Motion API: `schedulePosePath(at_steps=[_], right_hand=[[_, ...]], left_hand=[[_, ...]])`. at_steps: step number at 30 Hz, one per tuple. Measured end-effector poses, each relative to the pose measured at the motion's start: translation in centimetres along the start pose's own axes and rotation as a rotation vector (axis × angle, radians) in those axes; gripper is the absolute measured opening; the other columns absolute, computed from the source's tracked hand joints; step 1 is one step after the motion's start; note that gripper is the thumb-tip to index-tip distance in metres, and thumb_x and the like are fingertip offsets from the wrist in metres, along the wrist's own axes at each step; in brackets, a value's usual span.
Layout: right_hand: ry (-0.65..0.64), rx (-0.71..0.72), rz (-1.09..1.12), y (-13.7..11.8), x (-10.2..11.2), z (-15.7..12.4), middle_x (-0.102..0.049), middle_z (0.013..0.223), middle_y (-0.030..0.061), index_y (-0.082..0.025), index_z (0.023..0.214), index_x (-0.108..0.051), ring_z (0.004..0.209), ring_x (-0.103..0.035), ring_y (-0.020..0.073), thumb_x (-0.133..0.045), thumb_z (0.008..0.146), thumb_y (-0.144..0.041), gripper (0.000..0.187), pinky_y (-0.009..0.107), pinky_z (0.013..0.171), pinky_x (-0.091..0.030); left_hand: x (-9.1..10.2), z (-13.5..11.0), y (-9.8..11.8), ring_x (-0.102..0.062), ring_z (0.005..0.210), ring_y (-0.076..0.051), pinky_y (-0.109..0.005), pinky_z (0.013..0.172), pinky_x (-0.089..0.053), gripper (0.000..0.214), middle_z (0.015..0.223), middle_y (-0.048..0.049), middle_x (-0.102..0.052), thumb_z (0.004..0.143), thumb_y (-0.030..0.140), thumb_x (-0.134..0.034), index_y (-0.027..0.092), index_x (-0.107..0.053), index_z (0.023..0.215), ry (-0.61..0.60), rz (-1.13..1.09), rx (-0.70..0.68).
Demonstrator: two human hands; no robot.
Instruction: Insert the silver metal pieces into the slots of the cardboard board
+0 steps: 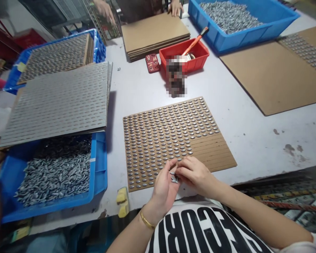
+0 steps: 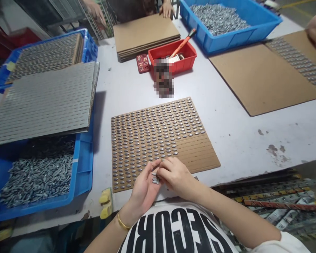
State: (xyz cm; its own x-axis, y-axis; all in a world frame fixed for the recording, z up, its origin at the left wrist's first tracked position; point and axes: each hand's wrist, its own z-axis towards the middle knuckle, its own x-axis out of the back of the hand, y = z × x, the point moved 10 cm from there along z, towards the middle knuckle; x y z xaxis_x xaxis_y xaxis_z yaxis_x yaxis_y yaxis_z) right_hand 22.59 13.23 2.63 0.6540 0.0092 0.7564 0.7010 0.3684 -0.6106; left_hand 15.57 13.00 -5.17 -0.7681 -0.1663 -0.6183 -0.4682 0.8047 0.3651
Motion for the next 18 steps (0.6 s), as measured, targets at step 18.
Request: schedulePosePath(at_steps=[18], right_hand=[[-0.065,-0.095,0.055,2.1,1.0,-0.8,-0.059,0.085,0.0058,-0.019,0.104,-0.061,0.076,-0.055,0.0166,-0.049,0.089,-0.016,0.019,0.029,0.067,-0.045]], left_hand=[[-1.1,-0.4,-0.1,-0.061,0.102,-0.019,-0.031,0.090,-0.049,0.030,0.108,-0.0101,-0.068,0.073,0.010,-0.064,0.016,-0.070,0.102,-0.077,0.240,0.036]])
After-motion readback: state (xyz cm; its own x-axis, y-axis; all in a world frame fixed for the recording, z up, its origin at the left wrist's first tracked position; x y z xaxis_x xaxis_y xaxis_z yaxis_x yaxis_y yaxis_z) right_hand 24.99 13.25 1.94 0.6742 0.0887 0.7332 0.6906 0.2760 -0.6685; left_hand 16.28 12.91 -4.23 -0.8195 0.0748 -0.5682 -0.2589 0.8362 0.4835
